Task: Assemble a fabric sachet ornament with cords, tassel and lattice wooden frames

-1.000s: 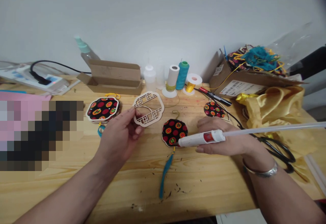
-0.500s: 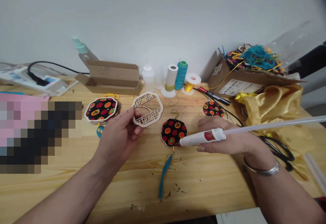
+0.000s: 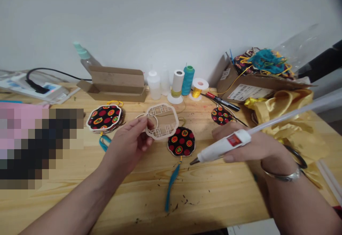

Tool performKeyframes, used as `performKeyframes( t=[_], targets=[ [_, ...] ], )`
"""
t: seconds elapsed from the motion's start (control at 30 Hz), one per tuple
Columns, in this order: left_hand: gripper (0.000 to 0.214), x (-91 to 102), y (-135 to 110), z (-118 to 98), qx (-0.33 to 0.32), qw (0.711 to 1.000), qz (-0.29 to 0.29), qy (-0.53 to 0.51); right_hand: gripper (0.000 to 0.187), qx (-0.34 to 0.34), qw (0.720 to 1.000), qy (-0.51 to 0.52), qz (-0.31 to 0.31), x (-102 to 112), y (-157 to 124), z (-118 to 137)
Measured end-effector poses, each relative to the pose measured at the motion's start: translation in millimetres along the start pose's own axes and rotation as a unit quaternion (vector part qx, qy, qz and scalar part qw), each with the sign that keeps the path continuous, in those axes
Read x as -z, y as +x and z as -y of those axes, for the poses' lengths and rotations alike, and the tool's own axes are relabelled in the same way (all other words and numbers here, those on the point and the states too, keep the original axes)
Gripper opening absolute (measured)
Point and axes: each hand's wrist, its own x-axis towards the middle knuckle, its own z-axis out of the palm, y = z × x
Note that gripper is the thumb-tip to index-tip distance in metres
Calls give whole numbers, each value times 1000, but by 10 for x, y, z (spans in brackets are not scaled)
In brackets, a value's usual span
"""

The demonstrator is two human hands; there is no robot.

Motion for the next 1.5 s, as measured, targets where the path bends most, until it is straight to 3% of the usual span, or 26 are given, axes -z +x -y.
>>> performKeyframes(
  t=[0.1,0.23,0.3,0.4,0.6,0.93,1.1,1.23,1.5],
  targets=[
    [14,8,-22,41,45,996,45,64,40,53,987,108,-111,43,-61,-56],
    [18,-10,-46,70,63,983,91,145,51,43,915,191,-353,60,-29,-129],
    [17,-32,-56,70,53,977,93,182,54,48,897,199,-393,57,32,-161],
    [14,-63,-70,71,35,969,98,225,43,39,896,195,-396,24,116,-185],
    [33,-120,-90,106,-18,969,86,230,29,-91,931,112,-334,-95,174,-121],
    [35,-241,-88,133,-25,949,34,313,32,-149,917,131,-346,-133,161,-187],
    [36,-225,-39,177,-51,935,50,348,34,-150,911,140,-359,-138,166,-175],
    [36,-207,-15,186,-78,902,59,421,34,-161,913,137,-349,-122,168,-143],
    [35,-180,20,199,-158,806,51,568,36,-155,912,168,-341,-136,174,-96]
  ],
)
